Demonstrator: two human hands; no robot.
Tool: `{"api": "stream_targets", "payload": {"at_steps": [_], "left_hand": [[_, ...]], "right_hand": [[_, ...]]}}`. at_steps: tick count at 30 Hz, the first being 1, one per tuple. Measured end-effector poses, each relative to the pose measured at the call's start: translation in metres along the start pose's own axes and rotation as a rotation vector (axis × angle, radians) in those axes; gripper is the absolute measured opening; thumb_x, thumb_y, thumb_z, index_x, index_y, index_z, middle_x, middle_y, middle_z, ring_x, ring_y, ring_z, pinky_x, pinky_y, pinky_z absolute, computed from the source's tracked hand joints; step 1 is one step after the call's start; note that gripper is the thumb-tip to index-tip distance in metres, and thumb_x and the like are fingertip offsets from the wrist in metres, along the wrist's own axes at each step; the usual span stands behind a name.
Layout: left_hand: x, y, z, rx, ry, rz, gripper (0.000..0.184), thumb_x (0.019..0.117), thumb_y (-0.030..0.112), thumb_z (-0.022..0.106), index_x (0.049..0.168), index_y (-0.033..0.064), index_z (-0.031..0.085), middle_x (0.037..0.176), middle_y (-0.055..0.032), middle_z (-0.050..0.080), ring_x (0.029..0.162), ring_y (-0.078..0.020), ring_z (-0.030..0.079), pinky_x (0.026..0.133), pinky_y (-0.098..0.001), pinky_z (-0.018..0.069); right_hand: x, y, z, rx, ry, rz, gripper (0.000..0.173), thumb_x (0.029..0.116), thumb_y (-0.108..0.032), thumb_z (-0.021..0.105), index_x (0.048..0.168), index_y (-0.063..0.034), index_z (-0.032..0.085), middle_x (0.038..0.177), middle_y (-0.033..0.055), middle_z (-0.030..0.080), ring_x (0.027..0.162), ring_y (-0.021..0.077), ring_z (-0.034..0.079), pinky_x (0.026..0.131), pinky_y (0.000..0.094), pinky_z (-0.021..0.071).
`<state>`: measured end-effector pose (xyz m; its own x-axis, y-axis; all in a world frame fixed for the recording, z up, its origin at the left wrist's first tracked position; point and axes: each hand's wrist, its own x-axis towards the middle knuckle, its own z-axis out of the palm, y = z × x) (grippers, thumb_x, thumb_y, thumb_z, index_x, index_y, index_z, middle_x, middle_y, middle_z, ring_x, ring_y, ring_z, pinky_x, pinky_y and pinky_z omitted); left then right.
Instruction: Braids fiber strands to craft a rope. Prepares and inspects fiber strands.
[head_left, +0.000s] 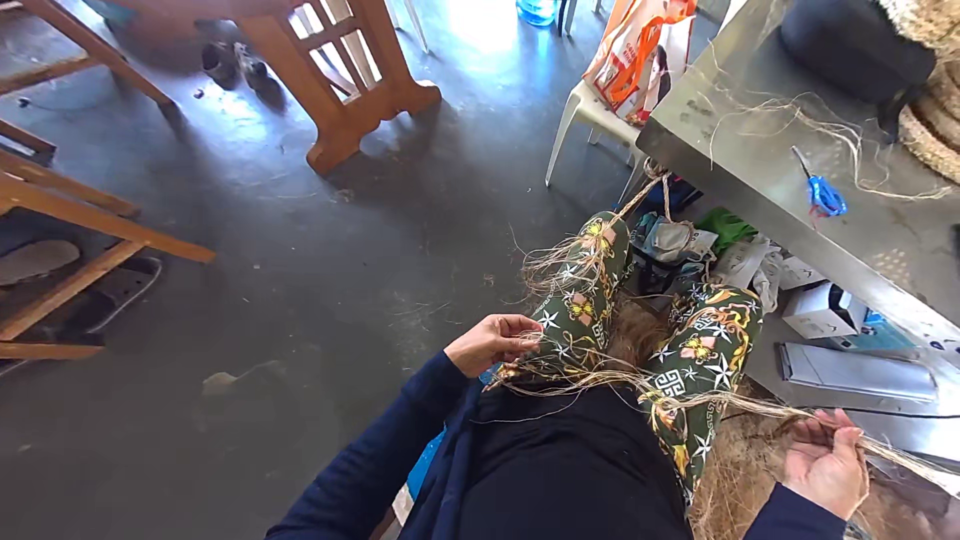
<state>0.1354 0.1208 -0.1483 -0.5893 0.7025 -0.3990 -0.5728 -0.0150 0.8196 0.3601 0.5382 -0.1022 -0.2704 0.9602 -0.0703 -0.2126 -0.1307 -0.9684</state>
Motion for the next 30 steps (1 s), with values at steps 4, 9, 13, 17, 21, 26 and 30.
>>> {"api": "stream_targets", "payload": {"at_steps": [4, 9, 13, 17, 21, 26, 30], "left_hand": [[-0.003, 0.010, 0.003, 0.222, 0.120, 0.018, 0.012, 0.0893, -0.005, 0.068, 0.098, 0.0024, 0.071, 0.082, 0.0030, 0.072, 0.071, -0.0019, 0.066, 0.068, -0.0188, 0.0551], [-0.006, 0.017, 0.004, 0.267, 0.196, 0.090, 0.016, 0.0986, 0.001, 0.061, 0.093, 0.0036, 0.075, 0.077, 0.0029, 0.074, 0.066, -0.0001, 0.066, 0.063, -0.0162, 0.0538], [-0.003, 0.008, 0.002, 0.683, 0.331, 0.213, 0.006, 0.0934, 0.005, 0.072, 0.095, 0.0013, 0.077, 0.083, -0.0041, 0.074, 0.075, -0.0067, 0.068, 0.077, -0.0289, 0.0570], [-0.002, 0.005, 0.000, 0.686, 0.237, 0.251, 0.014, 0.0890, 0.003, 0.074, 0.103, 0.0015, 0.075, 0.088, -0.0026, 0.072, 0.077, -0.0015, 0.065, 0.077, -0.0230, 0.0557], [-0.001, 0.012, -0.008, 0.823, 0.001, 0.130, 0.040, 0.0871, 0.008, 0.075, 0.126, 0.0010, 0.068, 0.119, -0.0145, 0.069, 0.109, -0.0213, 0.065, 0.095, -0.0421, 0.0520], [-0.016, 0.029, -0.013, 0.836, -0.070, 0.266, 0.043, 0.0900, 0.028, 0.072, 0.126, 0.0056, 0.071, 0.132, -0.0134, 0.065, 0.124, -0.0233, 0.060, 0.105, -0.0451, 0.0485], [-0.011, 0.038, 0.005, 0.937, 0.170, 0.519, 0.014, 0.0962, 0.014, 0.068, 0.095, 0.0047, 0.079, 0.110, -0.0077, 0.073, 0.102, -0.0166, 0.070, 0.092, -0.0405, 0.0568]], "right_hand": [[0.003, 0.000, -0.008, 0.069, -0.040, 0.041, 0.045, 0.1148, -0.030, 0.022, 0.100, -0.0170, 0.062, 0.082, -0.0089, 0.074, 0.059, 0.0008, 0.065, 0.054, 0.0152, 0.0528], [0.003, -0.004, -0.009, 0.277, -0.086, 0.098, 0.052, 0.1147, -0.033, 0.021, 0.088, -0.0185, 0.063, 0.071, -0.0093, 0.068, 0.052, -0.0004, 0.059, 0.048, 0.0134, 0.0489], [-0.003, -0.005, -0.003, 0.345, -0.137, 0.127, 0.053, 0.1145, -0.034, 0.016, 0.084, -0.0192, 0.057, 0.054, -0.0118, 0.054, 0.038, -0.0012, 0.044, 0.038, 0.0140, 0.0396], [-0.004, -0.009, -0.004, 0.319, -0.166, 0.104, 0.054, 0.1144, -0.035, 0.017, 0.083, -0.0187, 0.058, 0.053, -0.0121, 0.054, 0.038, -0.0014, 0.045, 0.039, 0.0137, 0.0397], [-0.003, -0.008, -0.008, 0.208, -0.145, 0.066, 0.051, 0.1144, -0.036, 0.019, 0.085, -0.0210, 0.057, 0.054, -0.0132, 0.054, 0.038, -0.0014, 0.044, 0.038, 0.0136, 0.0389], [-0.003, -0.006, -0.014, 0.171, -0.131, 0.048, 0.050, 0.1145, -0.035, 0.018, 0.088, -0.0199, 0.057, 0.054, -0.0133, 0.053, 0.038, -0.0020, 0.044, 0.038, 0.0128, 0.0388], [-0.003, -0.007, -0.015, 0.155, -0.147, 0.043, 0.050, 0.1144, -0.035, 0.017, 0.089, -0.0206, 0.057, 0.054, -0.0135, 0.053, 0.038, -0.0020, 0.044, 0.038, 0.0127, 0.0379]]}}
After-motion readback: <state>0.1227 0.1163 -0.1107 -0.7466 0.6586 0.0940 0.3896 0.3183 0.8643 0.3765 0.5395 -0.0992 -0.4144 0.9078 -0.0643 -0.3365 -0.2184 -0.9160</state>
